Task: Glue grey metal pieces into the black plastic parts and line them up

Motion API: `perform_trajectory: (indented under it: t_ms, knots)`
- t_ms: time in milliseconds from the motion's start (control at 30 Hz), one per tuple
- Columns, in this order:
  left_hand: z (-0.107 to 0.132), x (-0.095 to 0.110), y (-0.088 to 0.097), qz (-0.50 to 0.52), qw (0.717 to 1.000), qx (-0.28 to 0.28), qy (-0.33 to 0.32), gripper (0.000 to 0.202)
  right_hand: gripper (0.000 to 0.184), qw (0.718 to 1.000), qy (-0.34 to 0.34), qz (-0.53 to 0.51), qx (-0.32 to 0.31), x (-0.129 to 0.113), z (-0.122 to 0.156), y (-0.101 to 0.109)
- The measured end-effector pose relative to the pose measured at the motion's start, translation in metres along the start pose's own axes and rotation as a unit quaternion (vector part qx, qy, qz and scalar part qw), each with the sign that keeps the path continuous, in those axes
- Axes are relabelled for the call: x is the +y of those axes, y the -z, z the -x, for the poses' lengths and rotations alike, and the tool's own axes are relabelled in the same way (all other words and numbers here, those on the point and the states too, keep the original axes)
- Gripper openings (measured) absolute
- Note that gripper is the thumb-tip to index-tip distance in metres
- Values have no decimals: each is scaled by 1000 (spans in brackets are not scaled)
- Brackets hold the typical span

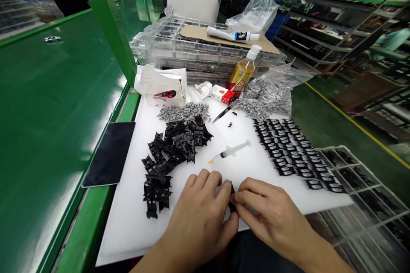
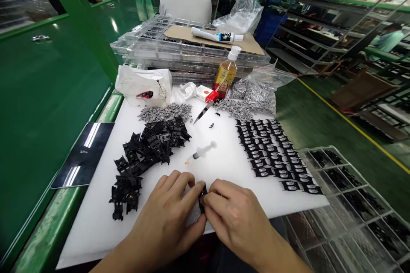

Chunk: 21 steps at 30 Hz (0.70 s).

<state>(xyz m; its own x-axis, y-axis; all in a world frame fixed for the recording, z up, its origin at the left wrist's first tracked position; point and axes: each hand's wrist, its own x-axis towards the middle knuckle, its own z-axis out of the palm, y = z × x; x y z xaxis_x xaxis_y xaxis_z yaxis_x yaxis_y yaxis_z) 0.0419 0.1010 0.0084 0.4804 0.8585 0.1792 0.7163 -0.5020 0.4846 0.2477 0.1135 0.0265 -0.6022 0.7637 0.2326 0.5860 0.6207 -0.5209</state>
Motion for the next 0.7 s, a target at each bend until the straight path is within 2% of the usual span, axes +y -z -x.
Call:
perform_trajectory:
  t_ms: [133, 200, 333, 400, 533, 600, 700]
  knots:
    - [2, -1, 2, 6, 1000, -3, -16, 36, 16, 997, -20, -43, 58, 9, 3, 13]
    - [1, -2, 3, 19, 999, -13, -42, 42, 23, 996, -25, -30, 83, 20, 6, 18]
    - [1, -4, 3, 54, 996, -8, -65, 55, 49, 1000, 10, -8, 1, 41, 7, 18]
    - [1, -4, 1, 69, 996, 17, -48, 47, 48, 999, 41, -8, -20, 47, 7, 16]
    - [1, -4, -2, 74, 994, 65, -49, 14, 37, 997, 73, 29, 0, 49, 9, 15]
    - [1, -5, -4, 54, 994, 79, -61, 10, 36, 992, 102, 70, 10, 48, 11, 15]
    - [0, -6, -7, 43, 993, 87, -73, 15, 34, 980, 150, 133, 18, 46, 14, 14]
